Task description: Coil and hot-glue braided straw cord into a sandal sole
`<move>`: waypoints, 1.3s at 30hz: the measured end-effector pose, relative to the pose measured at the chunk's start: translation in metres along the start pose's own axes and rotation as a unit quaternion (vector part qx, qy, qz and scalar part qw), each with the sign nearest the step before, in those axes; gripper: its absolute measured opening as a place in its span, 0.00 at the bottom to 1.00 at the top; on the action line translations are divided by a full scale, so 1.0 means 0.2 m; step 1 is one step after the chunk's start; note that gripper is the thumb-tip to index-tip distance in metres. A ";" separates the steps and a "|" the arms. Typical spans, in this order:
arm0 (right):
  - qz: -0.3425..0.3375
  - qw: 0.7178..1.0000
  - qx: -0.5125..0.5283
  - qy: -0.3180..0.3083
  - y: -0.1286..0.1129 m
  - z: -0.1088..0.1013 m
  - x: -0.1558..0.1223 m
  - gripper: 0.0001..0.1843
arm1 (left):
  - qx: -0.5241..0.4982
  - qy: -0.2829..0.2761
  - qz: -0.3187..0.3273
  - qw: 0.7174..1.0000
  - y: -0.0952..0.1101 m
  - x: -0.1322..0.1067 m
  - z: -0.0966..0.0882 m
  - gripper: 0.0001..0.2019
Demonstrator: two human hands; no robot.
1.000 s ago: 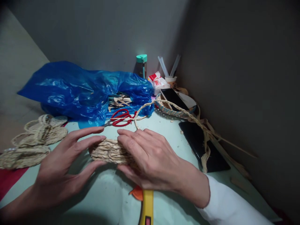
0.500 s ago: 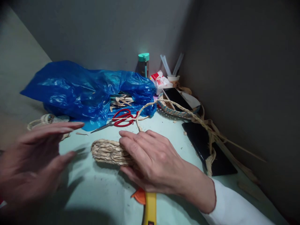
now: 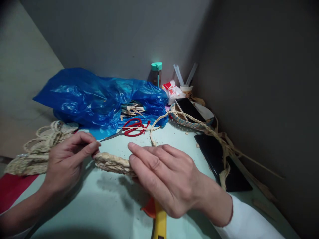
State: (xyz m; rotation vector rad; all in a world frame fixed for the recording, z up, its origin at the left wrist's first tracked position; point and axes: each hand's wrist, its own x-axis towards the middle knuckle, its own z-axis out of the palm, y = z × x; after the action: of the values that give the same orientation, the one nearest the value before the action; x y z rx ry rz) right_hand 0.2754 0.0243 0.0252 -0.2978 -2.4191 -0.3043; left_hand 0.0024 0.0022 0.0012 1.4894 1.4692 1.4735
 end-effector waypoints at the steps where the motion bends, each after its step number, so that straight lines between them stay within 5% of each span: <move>1: -0.003 1.000 -0.005 0.002 0.00 0.00 0.00 0.18 | -0.012 -0.015 -0.020 1.000 0.00 0.00 0.01 0.10; 12: -0.005 1.000 -0.003 -0.006 0.00 0.00 0.01 0.16 | -0.151 -0.089 -0.161 0.971 0.02 -0.01 0.03 0.16; 17: 0.035 0.999 0.028 0.019 0.00 0.04 0.01 0.27 | -0.212 -0.071 -0.207 0.952 0.05 -0.01 0.05 0.23; 23: 0.077 0.994 0.060 0.056 0.00 0.09 0.00 0.30 | -0.196 -0.096 -0.191 0.957 0.02 -0.02 0.04 0.23; 31: 0.116 0.989 0.049 0.074 -0.01 0.09 0.00 0.29 | -0.235 -0.091 -0.226 0.941 -0.01 0.00 0.06 0.07; 39: 0.107 0.989 0.031 0.098 -0.04 0.13 -0.02 0.30 | -0.390 -0.155 -0.204 0.885 0.04 -0.07 0.10 0.18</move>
State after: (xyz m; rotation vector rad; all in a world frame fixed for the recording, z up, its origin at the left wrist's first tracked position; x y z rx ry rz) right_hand 0.2600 0.0234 0.0028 -0.4720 -2.1762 -0.1539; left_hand 0.0261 -0.0076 0.0006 0.8004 0.7679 1.2557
